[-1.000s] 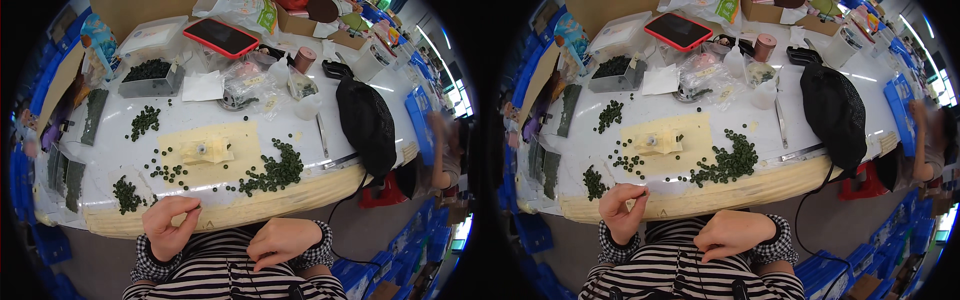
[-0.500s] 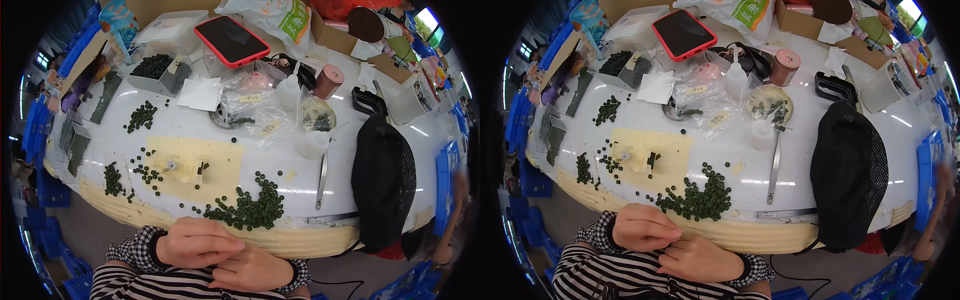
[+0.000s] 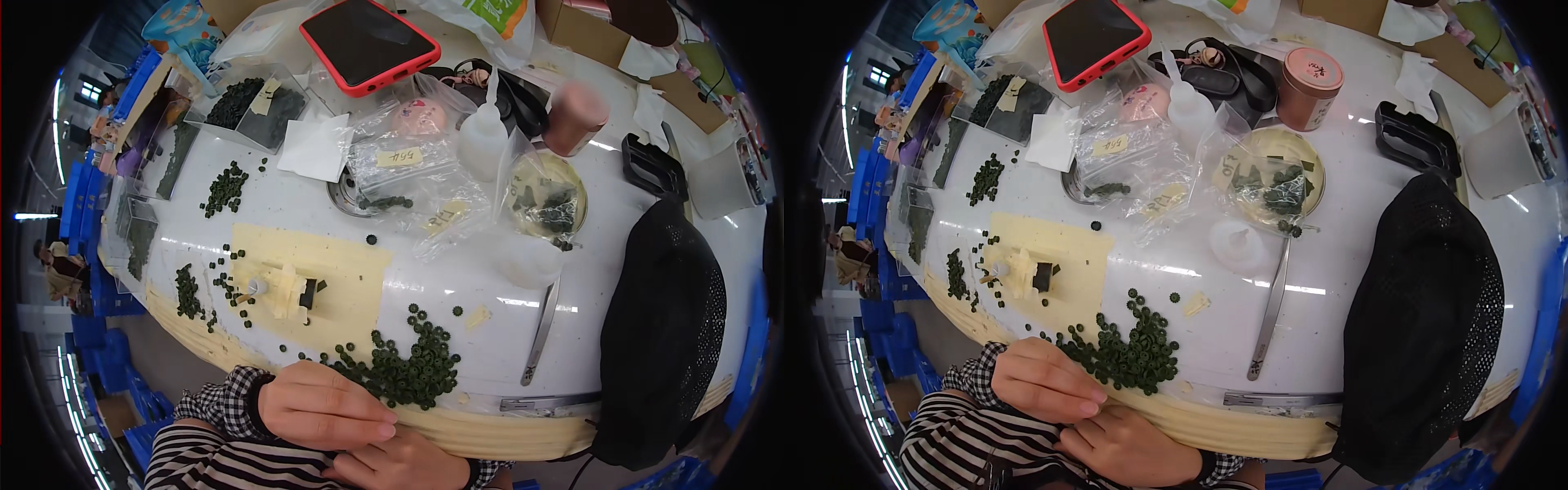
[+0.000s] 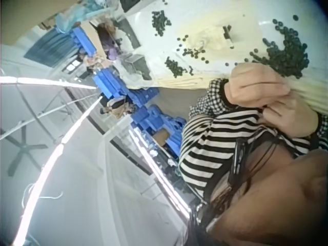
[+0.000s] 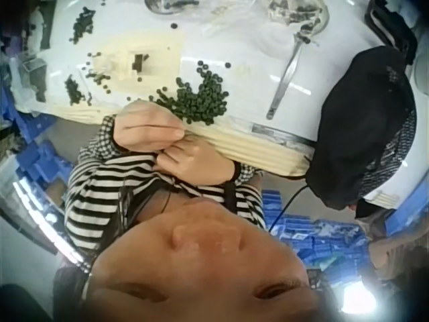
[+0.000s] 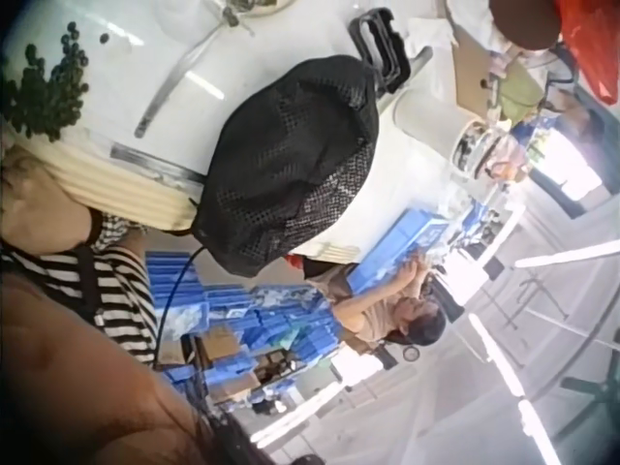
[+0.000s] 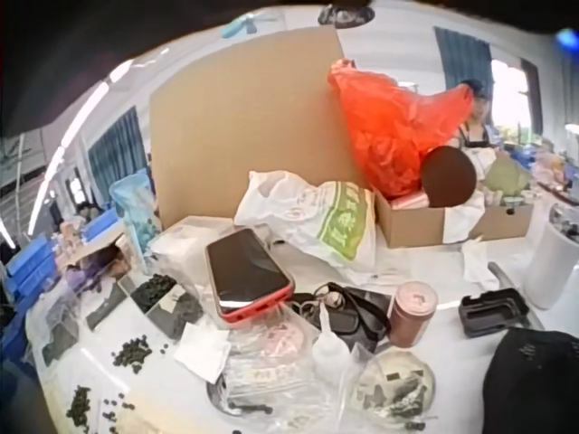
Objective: Manually assembling small green plastic components into a white frame at a factory workbench.
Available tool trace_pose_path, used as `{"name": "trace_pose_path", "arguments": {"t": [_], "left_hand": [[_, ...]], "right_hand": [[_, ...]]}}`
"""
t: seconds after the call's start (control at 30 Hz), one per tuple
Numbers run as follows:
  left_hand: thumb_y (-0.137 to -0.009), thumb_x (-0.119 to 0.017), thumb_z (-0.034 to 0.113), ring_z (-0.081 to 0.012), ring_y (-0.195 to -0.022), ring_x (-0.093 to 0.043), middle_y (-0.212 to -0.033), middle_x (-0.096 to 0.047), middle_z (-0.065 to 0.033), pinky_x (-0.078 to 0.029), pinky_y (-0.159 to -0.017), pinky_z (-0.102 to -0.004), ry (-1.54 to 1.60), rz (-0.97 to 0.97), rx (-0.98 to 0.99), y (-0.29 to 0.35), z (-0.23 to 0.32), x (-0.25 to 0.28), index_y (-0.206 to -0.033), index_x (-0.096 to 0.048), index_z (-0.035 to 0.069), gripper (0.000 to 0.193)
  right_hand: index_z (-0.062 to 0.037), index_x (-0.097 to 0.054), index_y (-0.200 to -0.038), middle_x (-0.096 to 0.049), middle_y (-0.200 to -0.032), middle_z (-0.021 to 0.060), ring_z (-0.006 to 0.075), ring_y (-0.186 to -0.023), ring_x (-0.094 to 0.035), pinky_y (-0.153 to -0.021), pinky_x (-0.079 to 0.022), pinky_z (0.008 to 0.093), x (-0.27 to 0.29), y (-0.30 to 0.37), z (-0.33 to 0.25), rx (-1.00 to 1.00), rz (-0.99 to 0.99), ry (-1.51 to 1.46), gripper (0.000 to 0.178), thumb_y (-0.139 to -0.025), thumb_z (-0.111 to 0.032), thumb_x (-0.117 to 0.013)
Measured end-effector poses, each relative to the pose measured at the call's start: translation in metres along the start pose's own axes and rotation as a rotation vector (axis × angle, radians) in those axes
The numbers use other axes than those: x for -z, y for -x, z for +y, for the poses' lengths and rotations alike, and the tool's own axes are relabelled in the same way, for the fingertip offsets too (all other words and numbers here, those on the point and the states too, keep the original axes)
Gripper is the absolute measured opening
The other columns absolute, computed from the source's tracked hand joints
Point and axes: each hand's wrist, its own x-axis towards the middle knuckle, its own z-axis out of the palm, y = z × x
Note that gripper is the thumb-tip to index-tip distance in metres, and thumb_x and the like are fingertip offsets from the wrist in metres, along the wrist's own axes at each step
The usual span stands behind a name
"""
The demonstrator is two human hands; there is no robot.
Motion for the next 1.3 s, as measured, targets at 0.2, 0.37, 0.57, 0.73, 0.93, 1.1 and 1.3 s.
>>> {"name": "trace_pose_path", "arguments": {"t": [0.2,0.37,0.57,0.73,0.93,1.1,1.3], "left_hand": [[-0.078,-0.073,-0.003,-0.0243,-0.076,-0.072,-0.093,-0.071,-0.0182,-0.060,-0.064,-0.0282,0.014,-0.025,-0.015,-0.002,0.000,0.003,-0.093,-0.071,-0.005,0.015],[-0.078,-0.073,-0.003,-0.0244,-0.076,-0.072,-0.093,-0.071,-0.0181,-0.060,-0.064,-0.0280,0.022,0.006,-0.007,0.000,0.000,0.000,-0.093,-0.071,-0.005,0.015],[-0.086,-0.062,0.000,-0.0278,-0.082,-0.071,-0.100,-0.069,-0.0212,-0.060,-0.069,-0.0312,0.047,-0.001,-0.017,0.003,-0.001,-0.001,-0.102,-0.069,-0.008,0.019],[-0.086,-0.062,0.000,-0.0274,-0.082,-0.071,-0.100,-0.069,-0.0205,-0.060,-0.069,-0.0311,0.031,-0.001,-0.020,0.004,-0.001,-0.001,-0.103,-0.069,-0.008,0.019],[-0.082,-0.067,-0.002,-0.0253,-0.080,-0.071,-0.098,-0.070,-0.0185,-0.060,-0.067,-0.0300,0.009,0.020,-0.004,0.004,0.000,-0.002,-0.103,-0.070,-0.006,0.022],[-0.074,-0.075,-0.006,-0.0227,-0.075,-0.072,-0.092,-0.072,-0.0175,-0.059,-0.064,-0.0268,-0.030,0.121,0.116,0.004,0.008,-0.001,-0.098,-0.070,-0.002,0.024],[-0.079,-0.069,-0.014,-0.0232,-0.086,-0.073,-0.094,-0.072,-0.0198,-0.059,-0.074,-0.0297,0.464,0.462,0.455,0.030,0.023,-0.008,-0.103,-0.068,-0.006,0.026]], "right_hand": [[-0.0054,-0.057,-0.071,-0.058,-0.070,0.0074,0.0231,-0.069,-0.059,-0.063,-0.049,0.0335,0.000,0.000,0.002,0.022,0.004,0.012,0.014,-0.071,-0.015,-0.068],[-0.0054,-0.057,-0.072,-0.059,-0.071,0.0075,0.0230,-0.071,-0.059,-0.066,-0.049,0.0334,-0.001,-0.001,0.001,0.023,0.016,0.013,0.013,-0.071,-0.014,-0.067],[-0.0051,-0.057,-0.072,-0.059,-0.071,0.0078,0.0233,-0.072,-0.059,-0.067,-0.049,0.0337,-0.001,0.000,0.001,0.015,0.019,0.010,0.013,-0.071,-0.014,-0.067],[-0.0050,-0.057,-0.072,-0.059,-0.072,0.0082,0.0234,-0.073,-0.059,-0.067,-0.049,0.0336,0.000,0.001,0.001,0.006,-0.010,0.005,0.014,-0.071,-0.014,-0.067],[-0.0056,-0.057,-0.073,-0.060,-0.073,0.0083,0.0237,-0.073,-0.060,-0.068,-0.050,0.0340,0.001,0.001,0.000,-0.006,-0.063,0.013,0.015,-0.073,-0.016,-0.069],[-0.0071,-0.049,-0.072,-0.051,-0.062,0.0044,0.0204,-0.059,-0.057,-0.059,-0.047,0.0321,-0.003,0.002,0.000,-0.018,-0.070,-0.017,0.031,-0.086,-0.026,-0.068],[-0.0091,-0.052,-0.069,-0.050,-0.062,0.0018,0.0200,-0.057,-0.054,-0.053,-0.045,0.0325,0.000,-0.002,-0.002,-0.030,-0.201,0.016,0.031,-0.082,-0.025,-0.075]]}}
